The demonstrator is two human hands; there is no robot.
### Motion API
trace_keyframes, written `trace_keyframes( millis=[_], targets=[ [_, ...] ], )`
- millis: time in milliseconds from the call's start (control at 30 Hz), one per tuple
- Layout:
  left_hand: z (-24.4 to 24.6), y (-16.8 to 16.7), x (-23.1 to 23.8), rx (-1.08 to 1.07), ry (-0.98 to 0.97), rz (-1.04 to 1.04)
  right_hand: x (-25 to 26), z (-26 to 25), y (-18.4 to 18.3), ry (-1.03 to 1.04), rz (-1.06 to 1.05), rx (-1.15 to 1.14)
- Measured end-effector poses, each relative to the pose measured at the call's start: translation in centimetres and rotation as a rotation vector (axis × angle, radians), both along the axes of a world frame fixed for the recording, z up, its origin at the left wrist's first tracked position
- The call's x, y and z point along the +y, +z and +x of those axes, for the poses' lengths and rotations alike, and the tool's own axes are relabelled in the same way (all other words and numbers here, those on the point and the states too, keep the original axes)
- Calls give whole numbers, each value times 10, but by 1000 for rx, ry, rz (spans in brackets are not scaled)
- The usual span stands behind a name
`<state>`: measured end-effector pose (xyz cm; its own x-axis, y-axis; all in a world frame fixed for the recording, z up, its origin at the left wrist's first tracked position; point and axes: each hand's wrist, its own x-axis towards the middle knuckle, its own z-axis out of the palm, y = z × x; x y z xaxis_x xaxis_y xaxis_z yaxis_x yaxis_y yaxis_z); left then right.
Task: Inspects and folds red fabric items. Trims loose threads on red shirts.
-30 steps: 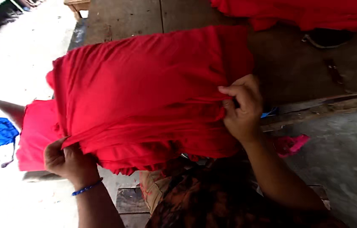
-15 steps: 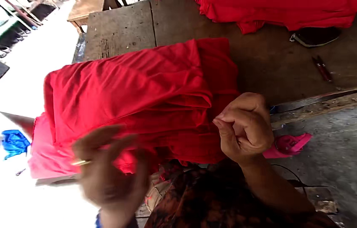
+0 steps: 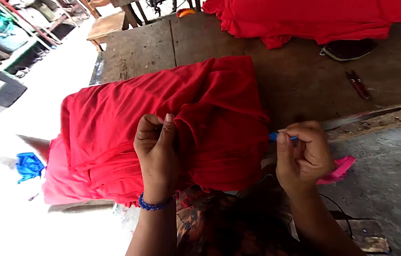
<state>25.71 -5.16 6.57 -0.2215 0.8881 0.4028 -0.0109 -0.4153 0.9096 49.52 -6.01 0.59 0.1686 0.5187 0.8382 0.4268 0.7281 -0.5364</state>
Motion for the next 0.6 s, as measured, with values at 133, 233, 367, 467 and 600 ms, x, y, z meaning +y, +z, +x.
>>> trace_keyframes(
  millis=[133, 233, 367, 467, 600],
  targets=[
    [-3, -8, -8, 69, -76, 72, -5, -32, 4, 101, -82, -87],
    [-1, -14, -11, 130, -98, 80, -10, -48, 11, 108, -150, -278],
    [-5, -7, -9, -201, -164, -25, -4, -52, 13, 134, -140, -426],
    [-5, 0, -6, -245, -147, -31, 0, -52, 27, 123, -114, -329],
    [-1, -1, -4, 82, -76, 91, 11, -64, 46, 87, -102, -309]
  ],
)
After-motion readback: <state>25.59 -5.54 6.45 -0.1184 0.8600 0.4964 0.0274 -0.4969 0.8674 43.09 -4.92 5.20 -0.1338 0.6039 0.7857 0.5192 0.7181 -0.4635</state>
